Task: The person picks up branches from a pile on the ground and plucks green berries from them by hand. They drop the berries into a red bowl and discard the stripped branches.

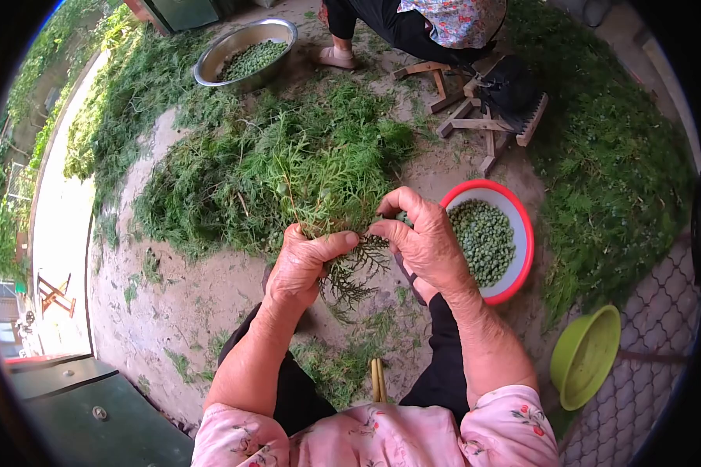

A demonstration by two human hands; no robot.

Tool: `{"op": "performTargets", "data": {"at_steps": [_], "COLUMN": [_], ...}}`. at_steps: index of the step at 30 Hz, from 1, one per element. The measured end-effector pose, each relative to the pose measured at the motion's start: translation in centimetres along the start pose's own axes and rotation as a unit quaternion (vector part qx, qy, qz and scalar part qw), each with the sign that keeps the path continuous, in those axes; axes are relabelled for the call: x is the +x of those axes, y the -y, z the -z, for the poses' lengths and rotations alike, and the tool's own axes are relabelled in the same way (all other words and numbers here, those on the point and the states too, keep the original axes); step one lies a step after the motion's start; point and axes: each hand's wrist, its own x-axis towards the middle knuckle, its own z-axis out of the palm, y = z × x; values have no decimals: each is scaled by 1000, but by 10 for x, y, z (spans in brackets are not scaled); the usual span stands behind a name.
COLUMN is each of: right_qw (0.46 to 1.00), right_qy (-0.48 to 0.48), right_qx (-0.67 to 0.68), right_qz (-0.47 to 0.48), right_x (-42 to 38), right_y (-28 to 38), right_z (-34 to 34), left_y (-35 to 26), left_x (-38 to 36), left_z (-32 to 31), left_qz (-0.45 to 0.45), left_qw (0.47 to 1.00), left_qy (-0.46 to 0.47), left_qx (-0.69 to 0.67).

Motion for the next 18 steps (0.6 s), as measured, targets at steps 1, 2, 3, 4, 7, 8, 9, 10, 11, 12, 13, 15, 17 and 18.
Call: {"op": "performTargets", "data": {"at_steps": [1,2,3,4,7,8,9,10,11,12,13,15,17,18], "right_qw": [999,999,996,986,941,951,958,960,957,946,928,886,843,844], "right_qy": [-29,-28,-61,-94,-213,-220,-225,-245,-263,-278,-292,-297,-323,-319], "right_qx": [-18,-18,45,108,244,192,139,70,-1,-70,-140,-302,-383,-383], "right_qz": [6,6,-42,-90,-101,-103,-107,-113,-120,-153,-184,-191,-193,-201], "right_x": [-1,-1,-1,-1,10,11,9,7,2,-4,-11,-29,-48,-56], "right_y": [-2,-3,-4,-5,-23,-28,-33,-45,-58,-64,-70,-114,-161,-171], "right_z": [-1,-1,0,1,36,52,70,88,105,118,133,172,204,215], "left_y": [-1,-2,-3,-4,-6,-3,0,3,6,7,8,10,10,12], "left_x": [0,0,0,-1,-7,-5,-2,2,5,8,10,14,17,18], "left_z": [-3,-4,-5,-5,-10,-7,-1,7,13,15,17,22,22,25], "left_qz": [-7,-7,3,13,7,2,4,12,21,14,18,21,33,53], "left_qw": [1000,1000,1000,1000,1000,999,999,999,999,999,999,998,995,991], "left_qy": [-22,-22,-23,-23,-25,-44,-48,-48,-47,-36,-39,-27,-45,-20], "left_qx": [-4,-4,-3,-2,13,14,13,6,-1,-16,-16,-57,-82,-120]}}
